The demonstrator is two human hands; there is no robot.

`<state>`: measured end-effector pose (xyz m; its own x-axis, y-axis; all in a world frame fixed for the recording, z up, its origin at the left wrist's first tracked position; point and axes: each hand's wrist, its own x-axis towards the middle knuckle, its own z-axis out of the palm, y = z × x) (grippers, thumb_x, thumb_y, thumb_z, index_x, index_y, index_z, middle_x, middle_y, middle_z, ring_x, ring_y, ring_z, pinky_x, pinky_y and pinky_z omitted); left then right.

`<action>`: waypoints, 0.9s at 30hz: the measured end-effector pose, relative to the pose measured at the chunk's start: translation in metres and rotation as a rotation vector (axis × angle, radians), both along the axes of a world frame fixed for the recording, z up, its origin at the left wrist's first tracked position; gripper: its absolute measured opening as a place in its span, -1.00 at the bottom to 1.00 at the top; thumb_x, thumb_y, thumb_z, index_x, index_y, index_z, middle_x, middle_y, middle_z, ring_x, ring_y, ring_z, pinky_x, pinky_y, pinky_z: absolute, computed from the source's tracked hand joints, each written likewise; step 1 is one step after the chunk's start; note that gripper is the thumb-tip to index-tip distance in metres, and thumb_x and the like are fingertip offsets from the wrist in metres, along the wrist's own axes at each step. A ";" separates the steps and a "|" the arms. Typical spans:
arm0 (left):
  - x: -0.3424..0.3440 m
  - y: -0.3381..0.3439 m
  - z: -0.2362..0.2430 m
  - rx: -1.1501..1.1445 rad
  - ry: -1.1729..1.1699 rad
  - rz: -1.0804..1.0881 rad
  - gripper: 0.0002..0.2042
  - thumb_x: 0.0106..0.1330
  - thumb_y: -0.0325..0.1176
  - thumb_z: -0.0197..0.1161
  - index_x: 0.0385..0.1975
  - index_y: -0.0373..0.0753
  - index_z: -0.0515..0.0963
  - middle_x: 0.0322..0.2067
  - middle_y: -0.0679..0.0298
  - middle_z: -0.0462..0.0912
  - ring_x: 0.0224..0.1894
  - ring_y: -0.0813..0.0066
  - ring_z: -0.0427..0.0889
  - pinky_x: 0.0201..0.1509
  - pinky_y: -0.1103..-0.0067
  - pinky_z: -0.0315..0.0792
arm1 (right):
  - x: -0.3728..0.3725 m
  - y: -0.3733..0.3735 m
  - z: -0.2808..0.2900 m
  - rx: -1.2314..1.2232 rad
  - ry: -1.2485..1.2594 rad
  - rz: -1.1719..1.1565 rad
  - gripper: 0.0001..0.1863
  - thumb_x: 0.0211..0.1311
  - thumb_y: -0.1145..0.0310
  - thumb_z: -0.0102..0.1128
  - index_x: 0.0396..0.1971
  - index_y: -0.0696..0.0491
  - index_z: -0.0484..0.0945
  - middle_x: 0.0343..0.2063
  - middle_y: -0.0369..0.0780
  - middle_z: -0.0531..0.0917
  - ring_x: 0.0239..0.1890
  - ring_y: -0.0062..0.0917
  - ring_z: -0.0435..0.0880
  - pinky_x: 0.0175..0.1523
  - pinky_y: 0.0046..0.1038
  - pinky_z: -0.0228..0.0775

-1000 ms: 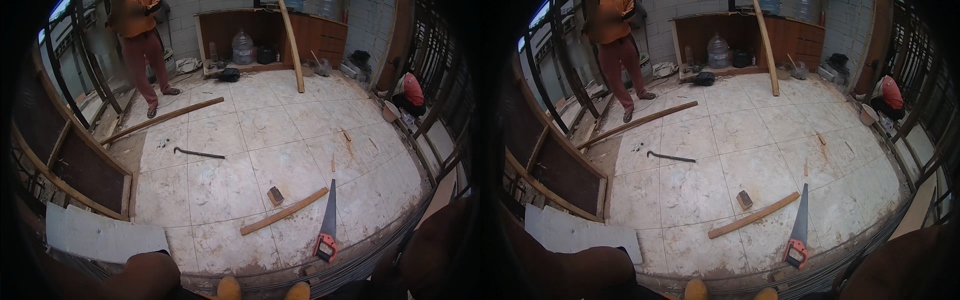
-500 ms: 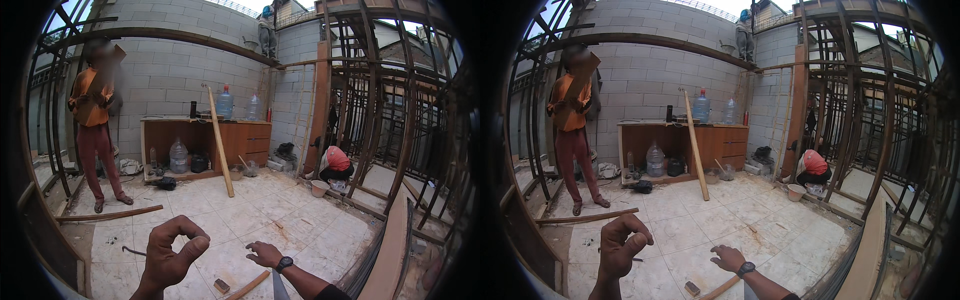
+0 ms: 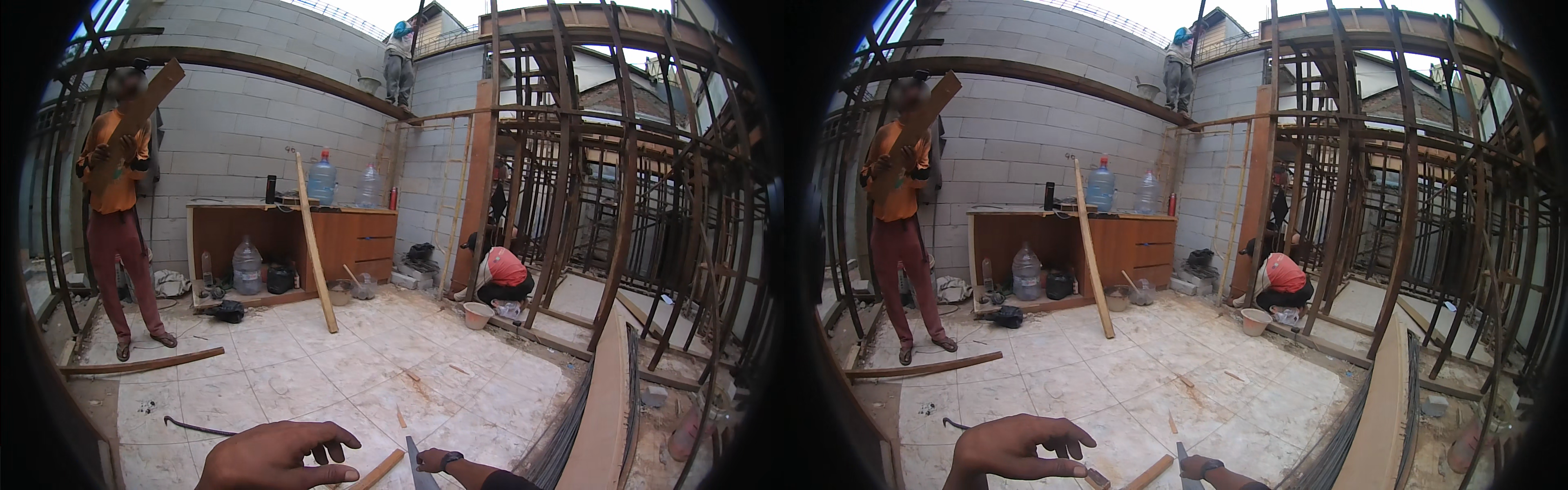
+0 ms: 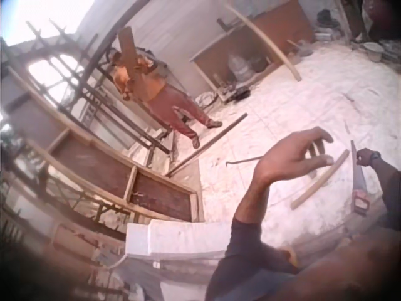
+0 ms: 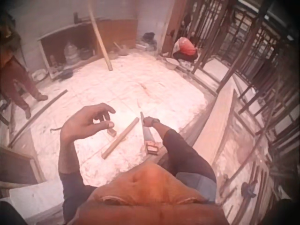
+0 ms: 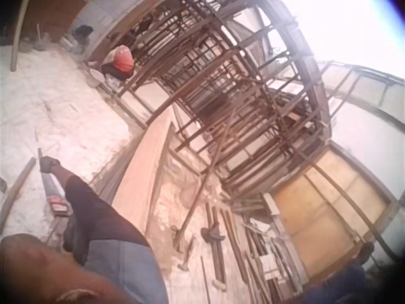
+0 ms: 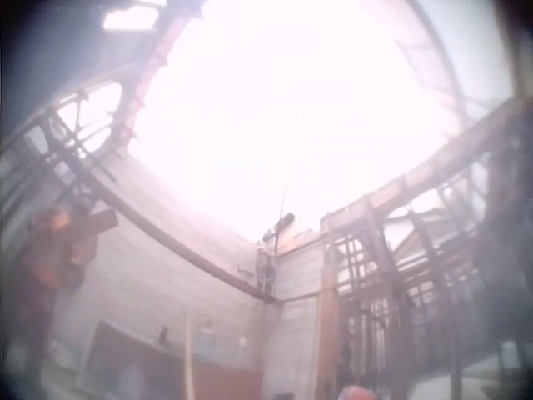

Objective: The person saws a wooden plank by hand and later uses a measuring tape and pencil to mark another wooden piece.

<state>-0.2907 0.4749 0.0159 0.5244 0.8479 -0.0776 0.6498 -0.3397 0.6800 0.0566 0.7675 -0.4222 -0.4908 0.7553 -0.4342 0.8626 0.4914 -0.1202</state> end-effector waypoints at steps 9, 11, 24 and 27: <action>0.016 0.009 -0.003 -0.084 0.040 0.020 -0.46 0.39 0.01 0.26 0.19 -0.26 0.45 -0.09 0.09 0.66 0.00 0.33 0.65 0.01 0.44 0.59 | -0.013 -0.020 0.018 -0.004 0.122 0.034 -0.56 0.22 -0.01 0.24 -0.18 0.09 0.61 -0.16 -0.06 0.69 -0.06 -0.16 0.67 0.04 -0.16 0.49; 0.012 0.014 -0.006 -0.102 0.035 0.028 -0.47 0.37 0.00 0.28 0.18 -0.25 0.46 -0.09 0.10 0.66 -0.01 0.34 0.65 0.01 0.44 0.58 | -0.011 -0.016 0.014 -0.012 0.128 0.036 -0.55 0.22 -0.01 0.24 -0.17 0.09 0.61 -0.16 -0.06 0.69 -0.05 -0.16 0.67 0.04 -0.16 0.49; 0.017 0.009 -0.005 -0.052 -0.071 0.027 -0.53 0.37 -0.08 0.31 0.13 -0.26 0.51 -0.13 0.12 0.69 -0.05 0.37 0.68 0.04 0.44 0.56 | -0.020 -0.021 0.001 -0.049 0.138 0.051 -0.55 0.21 0.00 0.23 -0.15 0.10 0.61 -0.15 -0.05 0.70 -0.02 -0.15 0.66 0.08 -0.16 0.48; 0.013 0.013 -0.011 -0.064 -0.071 0.009 -0.53 0.38 -0.08 0.29 0.15 -0.25 0.49 -0.12 0.12 0.69 -0.04 0.37 0.67 0.04 0.45 0.56 | -0.024 -0.020 0.002 -0.047 0.126 0.054 -0.55 0.22 0.00 0.22 -0.16 0.10 0.61 -0.15 -0.04 0.70 -0.02 -0.15 0.66 0.08 -0.15 0.47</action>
<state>-0.2776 0.4875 0.0047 0.5231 0.8470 -0.0947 0.6022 -0.2887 0.7443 0.0324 0.7471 -0.4201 -0.5827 0.7071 -0.4007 0.8119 0.5277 -0.2496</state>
